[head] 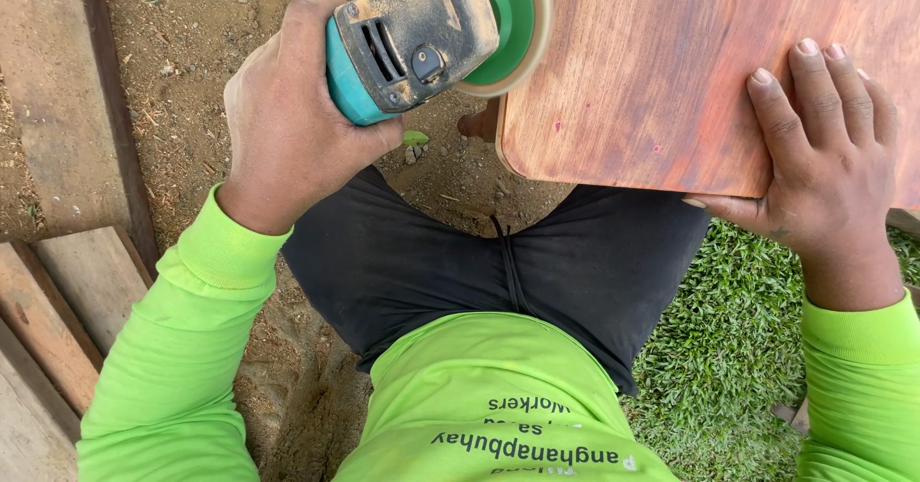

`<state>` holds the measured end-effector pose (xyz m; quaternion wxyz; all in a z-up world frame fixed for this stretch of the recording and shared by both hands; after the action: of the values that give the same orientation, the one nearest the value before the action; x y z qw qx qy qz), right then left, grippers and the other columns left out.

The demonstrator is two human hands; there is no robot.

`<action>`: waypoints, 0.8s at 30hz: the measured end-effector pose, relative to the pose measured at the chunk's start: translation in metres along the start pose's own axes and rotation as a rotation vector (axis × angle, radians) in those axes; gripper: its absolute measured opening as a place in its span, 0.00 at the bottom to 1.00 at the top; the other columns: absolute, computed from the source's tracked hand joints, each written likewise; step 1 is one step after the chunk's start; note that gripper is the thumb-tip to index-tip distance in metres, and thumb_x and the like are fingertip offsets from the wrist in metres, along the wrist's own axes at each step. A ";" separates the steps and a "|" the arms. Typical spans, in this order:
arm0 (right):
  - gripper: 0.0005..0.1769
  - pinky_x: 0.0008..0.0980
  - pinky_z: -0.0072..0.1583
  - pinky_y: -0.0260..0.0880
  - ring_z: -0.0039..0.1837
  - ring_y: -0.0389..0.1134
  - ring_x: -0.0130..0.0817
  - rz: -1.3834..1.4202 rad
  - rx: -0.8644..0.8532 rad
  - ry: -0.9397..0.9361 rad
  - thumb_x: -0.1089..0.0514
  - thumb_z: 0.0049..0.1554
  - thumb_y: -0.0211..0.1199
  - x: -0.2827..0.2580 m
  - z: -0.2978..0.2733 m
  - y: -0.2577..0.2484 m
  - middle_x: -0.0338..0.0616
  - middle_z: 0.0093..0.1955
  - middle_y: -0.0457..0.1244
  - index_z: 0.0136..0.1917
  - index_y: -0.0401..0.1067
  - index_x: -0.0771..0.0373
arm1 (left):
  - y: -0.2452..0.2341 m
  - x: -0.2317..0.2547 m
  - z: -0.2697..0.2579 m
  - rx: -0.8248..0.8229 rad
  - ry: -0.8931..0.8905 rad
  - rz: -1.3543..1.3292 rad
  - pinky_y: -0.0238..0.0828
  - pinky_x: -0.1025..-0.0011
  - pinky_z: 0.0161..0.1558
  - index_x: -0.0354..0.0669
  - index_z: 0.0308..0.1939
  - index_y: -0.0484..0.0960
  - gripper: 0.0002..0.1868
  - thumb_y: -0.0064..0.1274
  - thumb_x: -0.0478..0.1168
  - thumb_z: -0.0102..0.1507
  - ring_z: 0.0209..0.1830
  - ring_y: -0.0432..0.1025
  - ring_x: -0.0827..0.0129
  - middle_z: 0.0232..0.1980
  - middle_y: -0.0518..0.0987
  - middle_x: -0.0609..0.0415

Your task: Sanding the surface of a wooden table using a power sander.

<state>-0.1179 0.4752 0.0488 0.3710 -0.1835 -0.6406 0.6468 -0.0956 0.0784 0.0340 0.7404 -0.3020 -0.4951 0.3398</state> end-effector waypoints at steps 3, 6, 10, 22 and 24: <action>0.59 0.56 0.79 0.59 0.81 0.60 0.61 -0.004 -0.001 -0.003 0.17 0.52 0.65 0.001 -0.001 0.001 0.63 0.80 0.60 0.77 0.71 0.67 | -0.003 0.004 -0.006 -0.011 -0.016 -0.003 0.74 0.56 0.49 0.40 0.62 0.68 0.41 0.76 0.46 0.53 0.48 0.78 0.48 0.48 0.80 0.46; 0.60 0.55 0.79 0.59 0.82 0.60 0.61 -0.014 -0.007 -0.005 0.17 0.53 0.64 0.003 -0.004 0.004 0.63 0.80 0.59 0.78 0.71 0.66 | -0.005 0.009 -0.014 -0.016 -0.040 -0.003 0.74 0.56 0.49 0.40 0.61 0.69 0.39 0.77 0.47 0.54 0.49 0.78 0.49 0.49 0.80 0.47; 0.60 0.56 0.80 0.58 0.82 0.60 0.62 -0.014 -0.005 -0.005 0.16 0.53 0.62 0.005 -0.006 0.007 0.63 0.81 0.59 0.79 0.71 0.66 | -0.008 0.015 -0.025 -0.011 -0.074 0.009 0.74 0.57 0.50 0.42 0.62 0.71 0.39 0.74 0.44 0.52 0.48 0.78 0.50 0.49 0.80 0.47; 0.61 0.52 0.77 0.57 0.82 0.60 0.61 -0.015 -0.005 -0.014 0.16 0.52 0.64 0.005 -0.006 0.006 0.63 0.81 0.59 0.78 0.71 0.67 | -0.006 -0.007 -0.016 0.072 -0.105 -0.062 0.78 0.59 0.54 0.41 0.63 0.66 0.37 0.73 0.42 0.58 0.53 0.81 0.50 0.50 0.82 0.47; 0.61 0.52 0.77 0.57 0.81 0.60 0.60 -0.029 -0.006 -0.015 0.17 0.52 0.64 0.004 -0.007 0.007 0.63 0.82 0.59 0.78 0.71 0.67 | -0.009 0.001 -0.007 0.105 -0.054 -0.059 0.77 0.58 0.51 0.41 0.63 0.65 0.38 0.73 0.41 0.56 0.52 0.80 0.49 0.51 0.81 0.45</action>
<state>-0.1177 0.4836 0.0422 0.3747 -0.1706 -0.6480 0.6407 -0.0870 0.0733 0.0397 0.7514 -0.2388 -0.5051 0.3512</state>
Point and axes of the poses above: each hand's wrist, its own z-axis towards the middle knuckle, its own y-axis out of the palm, x = y × z, the point moved 8 cm from there along z, towards the middle knuckle
